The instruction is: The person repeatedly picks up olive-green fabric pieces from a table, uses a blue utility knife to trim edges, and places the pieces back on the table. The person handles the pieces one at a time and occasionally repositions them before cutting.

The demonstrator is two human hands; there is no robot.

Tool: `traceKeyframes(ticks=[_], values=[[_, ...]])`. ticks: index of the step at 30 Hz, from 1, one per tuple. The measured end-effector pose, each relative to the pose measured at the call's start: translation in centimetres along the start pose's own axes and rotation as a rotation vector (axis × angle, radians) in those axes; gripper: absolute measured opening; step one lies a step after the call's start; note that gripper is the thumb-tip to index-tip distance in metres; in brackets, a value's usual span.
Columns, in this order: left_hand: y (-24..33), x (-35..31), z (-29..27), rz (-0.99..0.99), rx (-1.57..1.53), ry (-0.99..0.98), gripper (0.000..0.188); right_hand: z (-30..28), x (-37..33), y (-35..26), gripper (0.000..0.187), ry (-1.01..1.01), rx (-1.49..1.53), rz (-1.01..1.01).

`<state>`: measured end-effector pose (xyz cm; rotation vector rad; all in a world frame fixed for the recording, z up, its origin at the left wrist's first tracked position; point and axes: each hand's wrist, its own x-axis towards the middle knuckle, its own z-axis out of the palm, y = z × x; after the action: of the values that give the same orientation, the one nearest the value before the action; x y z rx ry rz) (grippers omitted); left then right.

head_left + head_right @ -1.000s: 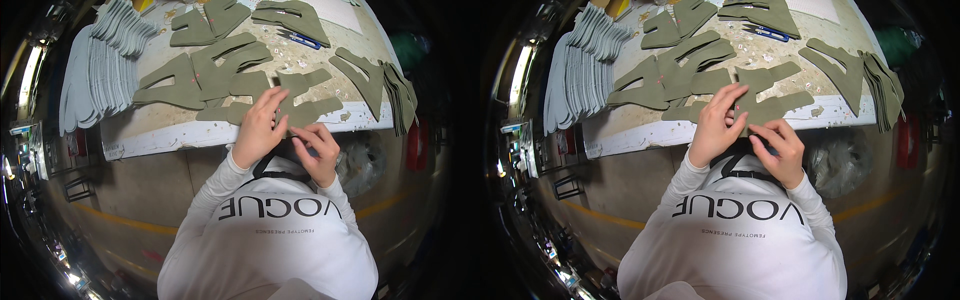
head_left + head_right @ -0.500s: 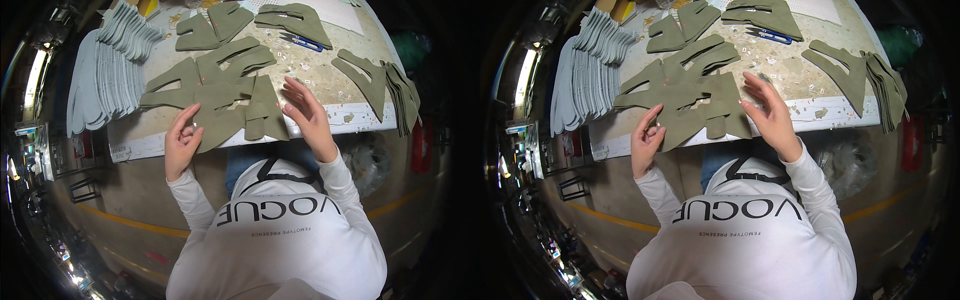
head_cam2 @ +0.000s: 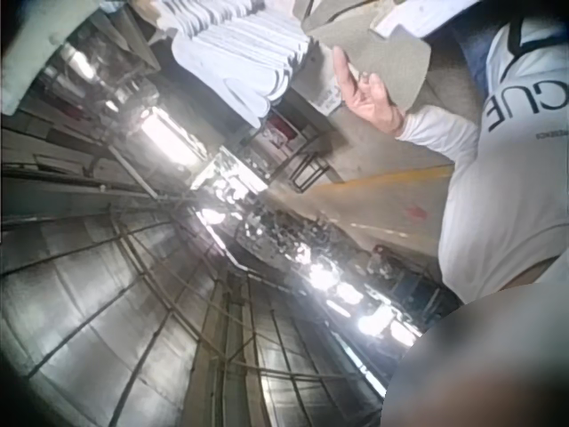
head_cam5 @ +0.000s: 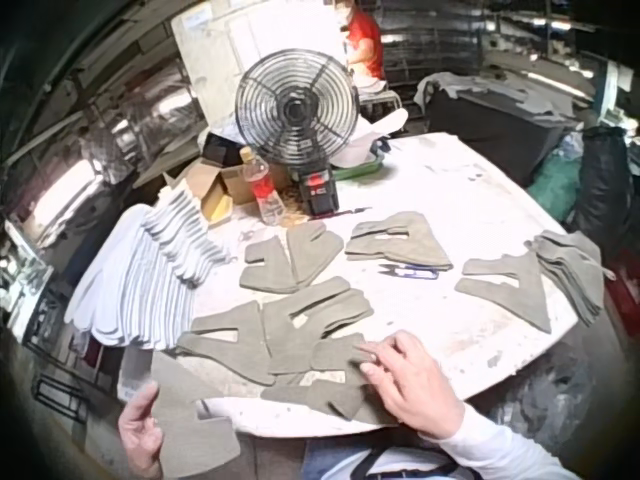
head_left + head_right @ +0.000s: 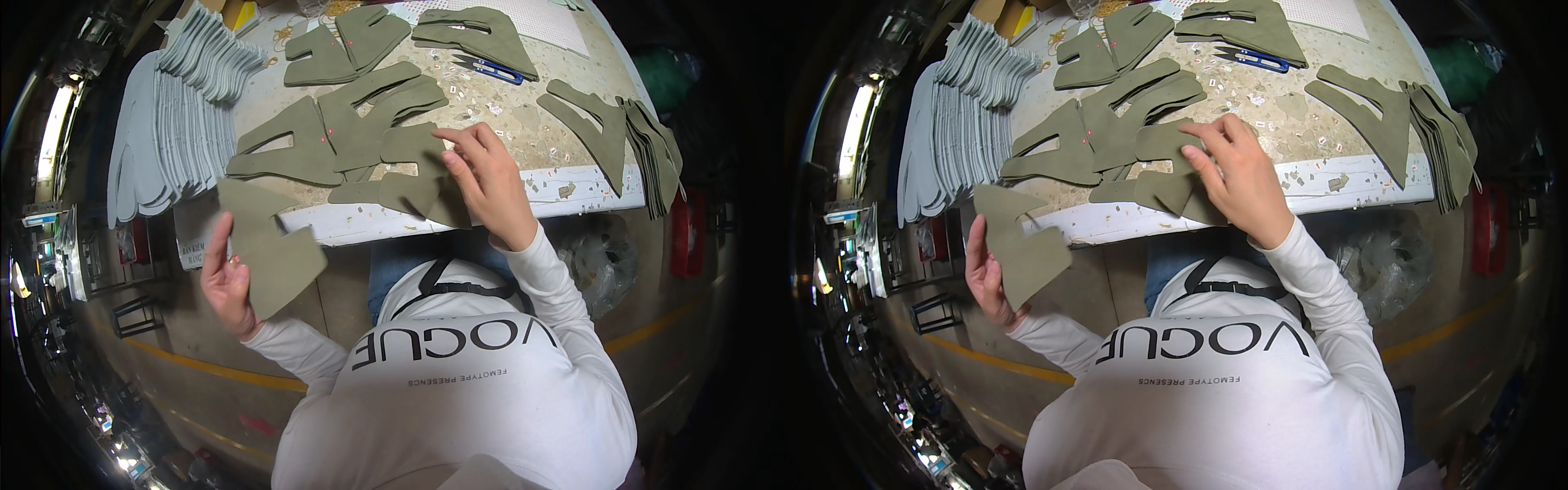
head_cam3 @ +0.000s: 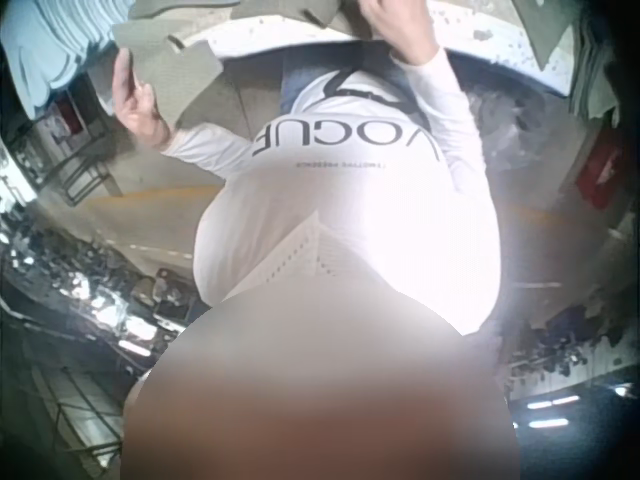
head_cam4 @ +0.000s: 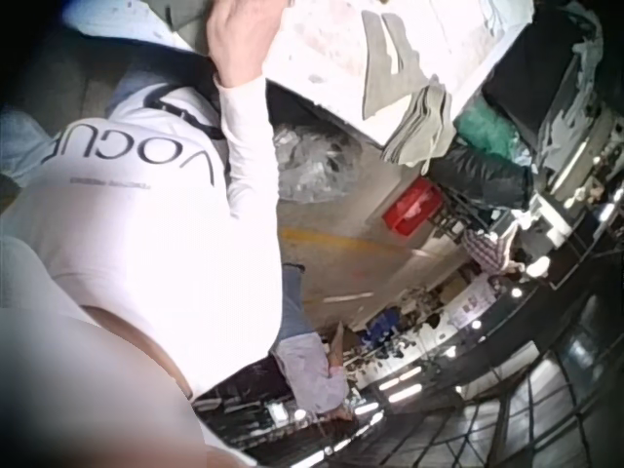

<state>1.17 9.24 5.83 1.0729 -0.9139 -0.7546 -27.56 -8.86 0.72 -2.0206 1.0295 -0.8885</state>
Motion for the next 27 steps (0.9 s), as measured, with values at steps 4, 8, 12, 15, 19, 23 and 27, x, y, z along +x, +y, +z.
traceKeyframes(ticks=[4, 8, 12, 15, 19, 23, 27], values=[[1.2, -1.1, -1.4, -0.028, 0.038, 0.05, 0.062, 0.8, 0.5, 0.3, 0.039, 0.113, 0.258, 0.044], [1.5, -1.9, -1.7, 0.013, 0.101, 0.15, 0.061, 1.4, 1.1, 1.4, 0.053, 0.119, 0.527, 0.195], [1.9, -2.2, -1.9, 0.01, 0.132, 0.173, 0.059, 1.3, 0.0, 1.3, 0.058, -0.106, 0.526, 0.334], [2.1, -2.2, -1.9, -0.004, 0.163, 0.164, 0.057, 0.8, -0.9, 1.1, 0.052, -0.068, 0.093, -0.034], [2.6, -1.3, -1.1, -0.024, 0.266, 0.112, 0.053, -3.6, -1.0, 3.6, 0.045, -0.068, 0.177, 0.056], [2.4, 1.8, 2.6, -0.095, 0.251, -0.164, 0.049, -7.3, -2.6, 5.9, 0.037, 0.09, 0.051, 0.512], [-0.2, 5.4, 10.0, -0.163, 0.163, -0.546, 0.049, -7.7, -4.5, 5.9, 0.028, 0.005, -0.032, 0.231]])
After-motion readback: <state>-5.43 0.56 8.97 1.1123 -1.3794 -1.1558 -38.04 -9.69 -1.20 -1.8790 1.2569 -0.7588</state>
